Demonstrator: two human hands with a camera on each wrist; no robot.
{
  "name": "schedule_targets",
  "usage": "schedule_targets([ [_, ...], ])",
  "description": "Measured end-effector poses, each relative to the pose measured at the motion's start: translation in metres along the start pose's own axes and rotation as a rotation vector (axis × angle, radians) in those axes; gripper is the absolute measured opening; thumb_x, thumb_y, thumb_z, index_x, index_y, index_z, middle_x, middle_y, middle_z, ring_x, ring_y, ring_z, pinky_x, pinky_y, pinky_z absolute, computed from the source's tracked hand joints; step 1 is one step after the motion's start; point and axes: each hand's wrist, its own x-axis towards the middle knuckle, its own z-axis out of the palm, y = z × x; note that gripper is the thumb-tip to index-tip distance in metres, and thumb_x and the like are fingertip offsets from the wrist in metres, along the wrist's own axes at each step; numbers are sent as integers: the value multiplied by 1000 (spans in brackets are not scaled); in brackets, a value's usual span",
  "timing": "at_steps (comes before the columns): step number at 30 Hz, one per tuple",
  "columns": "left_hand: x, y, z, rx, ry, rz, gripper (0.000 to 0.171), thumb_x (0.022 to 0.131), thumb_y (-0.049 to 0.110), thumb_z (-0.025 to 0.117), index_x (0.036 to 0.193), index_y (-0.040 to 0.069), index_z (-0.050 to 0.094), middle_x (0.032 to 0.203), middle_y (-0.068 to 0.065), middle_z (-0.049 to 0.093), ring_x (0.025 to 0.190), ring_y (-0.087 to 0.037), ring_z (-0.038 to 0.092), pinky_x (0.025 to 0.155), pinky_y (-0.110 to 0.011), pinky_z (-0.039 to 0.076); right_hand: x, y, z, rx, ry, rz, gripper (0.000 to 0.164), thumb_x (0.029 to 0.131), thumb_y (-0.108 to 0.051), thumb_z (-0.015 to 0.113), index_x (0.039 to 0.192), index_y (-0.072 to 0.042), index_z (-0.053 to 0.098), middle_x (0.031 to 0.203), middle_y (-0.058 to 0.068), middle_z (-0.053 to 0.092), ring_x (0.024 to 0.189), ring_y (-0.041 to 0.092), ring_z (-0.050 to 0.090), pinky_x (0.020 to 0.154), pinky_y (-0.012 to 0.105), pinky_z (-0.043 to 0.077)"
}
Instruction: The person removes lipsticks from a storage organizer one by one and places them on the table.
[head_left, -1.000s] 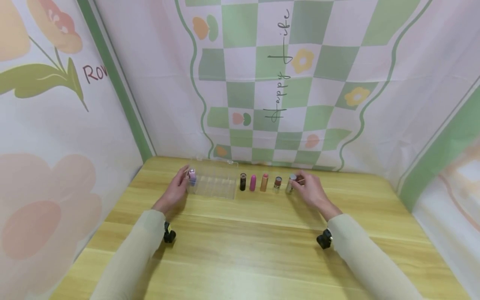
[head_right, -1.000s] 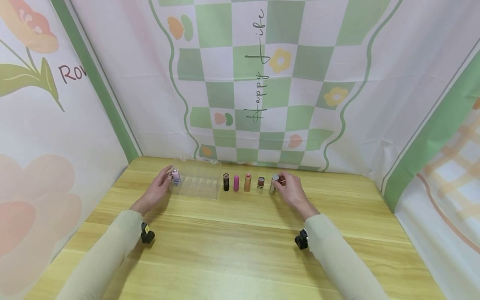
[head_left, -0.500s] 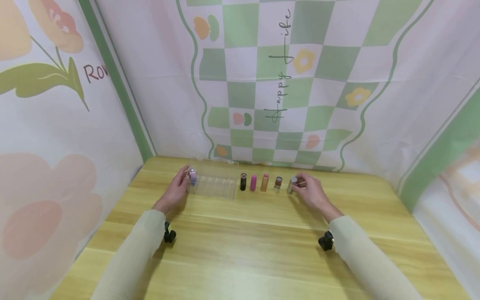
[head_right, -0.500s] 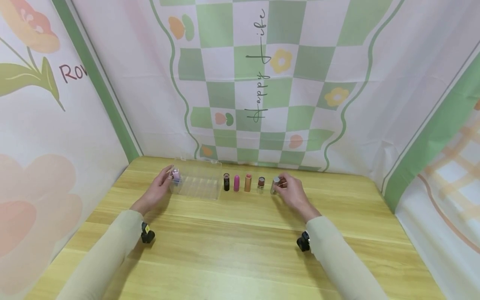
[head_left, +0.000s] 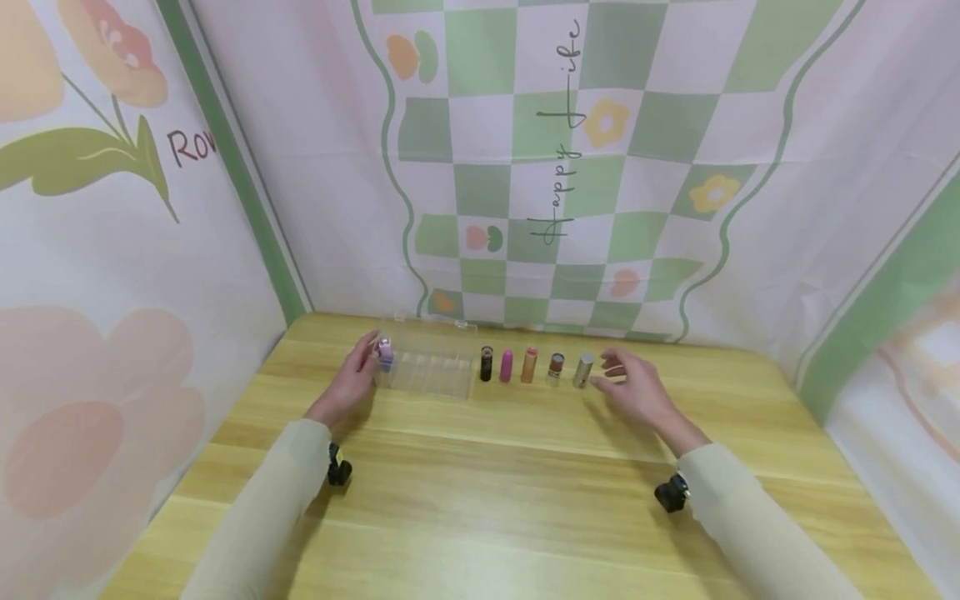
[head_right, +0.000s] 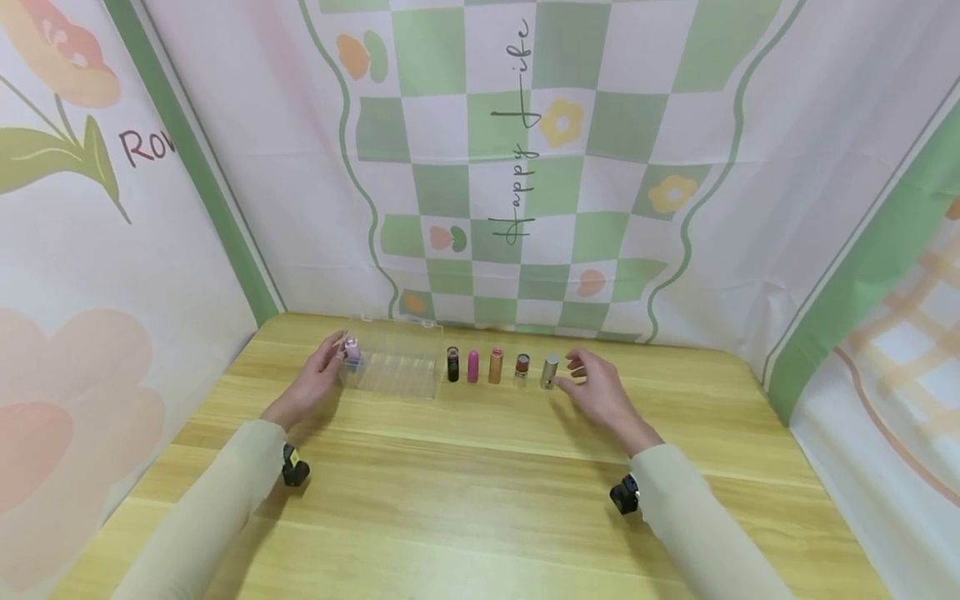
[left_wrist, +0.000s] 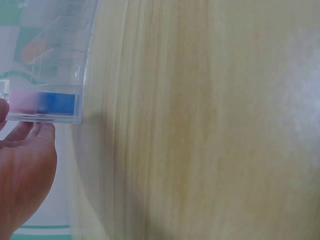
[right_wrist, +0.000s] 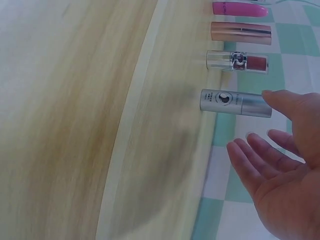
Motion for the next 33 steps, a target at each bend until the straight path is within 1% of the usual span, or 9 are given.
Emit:
schedule_targets([
  [8, -1, 2, -1, 21, 4, -14, 56, 114, 23, 29, 166, 18, 10, 168, -21, 20, 153, -40, 23, 124, -56, 23, -7, -9, -5, -16, 24, -74, 41, 95, -11, 73, 126, 11, 58, 118, 30, 65, 110, 45, 65, 91, 52, 60],
  [16, -1, 3, 0, 33, 11, -35, 56, 114, 24, 29, 166, 23, 9, 168, -20, 19, 154, -40, 21, 124, -56, 22, -9, -22, -1, 0, 3, -84, 39, 96, -10, 72, 127, 9, 59, 121, 30, 63, 114, 46, 63, 93, 51, 59],
  [19, -1, 3, 0, 28, 8, -17, 56, 114, 24, 29, 166, 22, 9, 168, -21, 18, 154, -41, 21, 124, -56, 21, -9, -28, 2, 13, -4, -92, 39, 96, -10, 72, 127, 9, 59, 122, 29, 63, 115, 46, 62, 93, 52, 59],
  [20, -4, 9, -1, 21, 2, -17, 56, 114, 22, 29, 166, 19, 10, 168, -22, 18, 153, -41, 21, 124, -57, 21, -8, -29, 3, 17, -8, -96, 40, 96, -10, 72, 128, 10, 58, 122, 29, 63, 115, 46, 62, 93, 52, 59],
  [24, -5, 10, 0, 9, 2, 0, 56, 113, 20, 29, 166, 17, 10, 167, -24, 18, 153, -42, 21, 124, -56, 21, -6, -36, 7, 36, -21, -114, 41, 96, -9, 71, 129, 9, 58, 122, 28, 64, 114, 44, 63, 94, 51, 59],
  [26, -4, 9, 0, 2, 2, -4, 56, 113, 19, 29, 166, 17, 11, 167, -24, 18, 153, -42, 21, 124, -56, 21, -5, -39, 10, 39, -27, -116, 40, 95, -9, 71, 129, 8, 58, 121, 27, 64, 113, 43, 64, 93, 50, 59],
  [27, -1, 3, 1, 6, 8, 4, 56, 113, 20, 29, 166, 19, 11, 168, -23, 18, 153, -42, 21, 124, -56, 21, -5, -40, 11, 41, -29, -118, 39, 95, -9, 71, 128, 7, 58, 121, 27, 65, 113, 42, 64, 93, 50, 60],
  [29, 0, 2, 1, 1, 12, 4, 56, 113, 19, 29, 166, 19, 11, 168, -23, 18, 153, -42, 21, 124, -56, 22, -4, -42, 14, 42, -34, -123, 39, 95, -9, 72, 128, 7, 59, 120, 27, 65, 112, 41, 64, 93, 49, 60],
  [33, 1, 0, 1, 2, 20, 8, 55, 113, 18, 30, 166, 18, 13, 167, -24, 18, 154, -41, 20, 124, -55, 22, -3, -46, 20, 48, -45, -139, 41, 94, -9, 72, 128, 9, 59, 122, 28, 64, 112, 43, 63, 95, 53, 58],
])
